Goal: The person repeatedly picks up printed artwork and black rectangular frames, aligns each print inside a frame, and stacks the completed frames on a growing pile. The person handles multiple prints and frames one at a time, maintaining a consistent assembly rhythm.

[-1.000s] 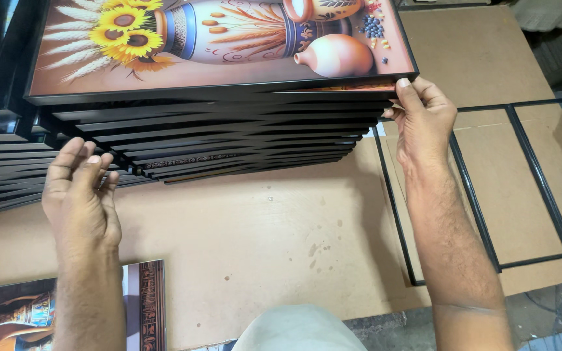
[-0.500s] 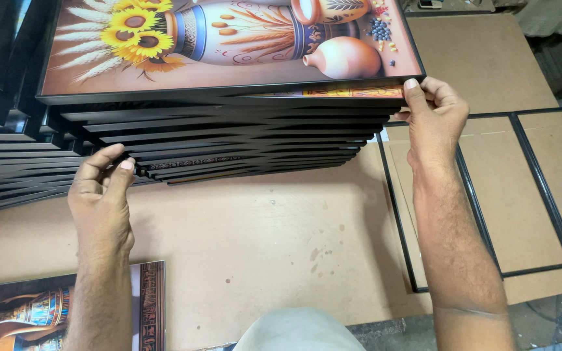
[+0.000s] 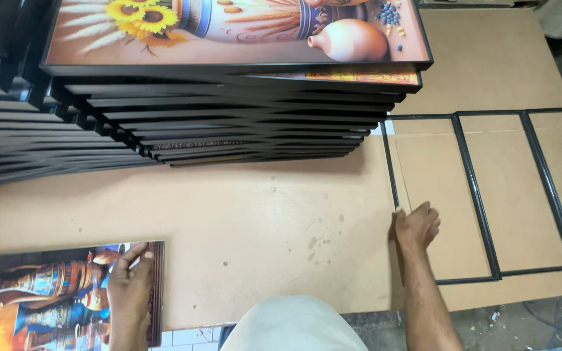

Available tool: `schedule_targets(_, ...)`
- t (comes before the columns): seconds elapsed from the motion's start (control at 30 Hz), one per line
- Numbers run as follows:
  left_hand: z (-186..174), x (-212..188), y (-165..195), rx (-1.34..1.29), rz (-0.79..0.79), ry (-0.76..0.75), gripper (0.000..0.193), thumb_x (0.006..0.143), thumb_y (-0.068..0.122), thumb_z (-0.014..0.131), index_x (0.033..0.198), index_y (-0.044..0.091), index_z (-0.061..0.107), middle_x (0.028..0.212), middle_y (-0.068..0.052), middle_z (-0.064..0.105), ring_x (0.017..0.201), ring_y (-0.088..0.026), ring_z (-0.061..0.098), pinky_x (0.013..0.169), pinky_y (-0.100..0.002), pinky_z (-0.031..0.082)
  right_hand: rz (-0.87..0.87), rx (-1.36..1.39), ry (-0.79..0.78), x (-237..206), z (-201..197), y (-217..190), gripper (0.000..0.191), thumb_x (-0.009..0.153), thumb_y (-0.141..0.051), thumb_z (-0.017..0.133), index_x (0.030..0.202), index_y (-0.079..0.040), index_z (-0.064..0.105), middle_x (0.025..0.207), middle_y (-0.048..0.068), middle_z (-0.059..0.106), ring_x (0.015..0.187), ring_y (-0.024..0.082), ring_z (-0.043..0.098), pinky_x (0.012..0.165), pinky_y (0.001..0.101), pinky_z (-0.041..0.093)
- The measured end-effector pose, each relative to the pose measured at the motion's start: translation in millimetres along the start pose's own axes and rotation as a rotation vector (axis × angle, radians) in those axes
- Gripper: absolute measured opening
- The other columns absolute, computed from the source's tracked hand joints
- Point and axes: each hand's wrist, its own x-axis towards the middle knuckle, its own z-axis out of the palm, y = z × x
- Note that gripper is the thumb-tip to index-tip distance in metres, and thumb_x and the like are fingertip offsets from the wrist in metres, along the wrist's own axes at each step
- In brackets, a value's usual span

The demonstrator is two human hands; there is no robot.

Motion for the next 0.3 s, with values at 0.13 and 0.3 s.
schedule_targets(0.13,-1.4,-25.0,-55.3,-0.010,-0.130,0.000,0.037,0.093,0.012,0.069,0.128,0.003,0.065,0.101,-0.002,0.068,0.087,-0.009,0.061,0.075,-0.023,0.052,-0.197,0.066,-0.053,-61.4,45.4,62.6,0.043,0.103,-0.012,0.063,0.144,-0.003,0.056,0.119,0.022,0.066,0.115,0.038,0.062,0.099,0.0465,0.053)
schedule_targets(0.3,5.8,-47.3,-100.5,0.074,-0.075,-0.061,0.039,0.093,0.014,0.072,0.129,0.000,0.067,0.108,-0.010,0.072,0.096,-0.011,0.064,0.087,-0.025,0.049,-0.266,0.207,-0.429,-139.2,62.9,105.9,0.055,0.080,-0.009,0.073,0.132,-0.011,0.058,0.127,0.020,0.068,0.119,0.032,0.066,0.105,0.0429,0.051)
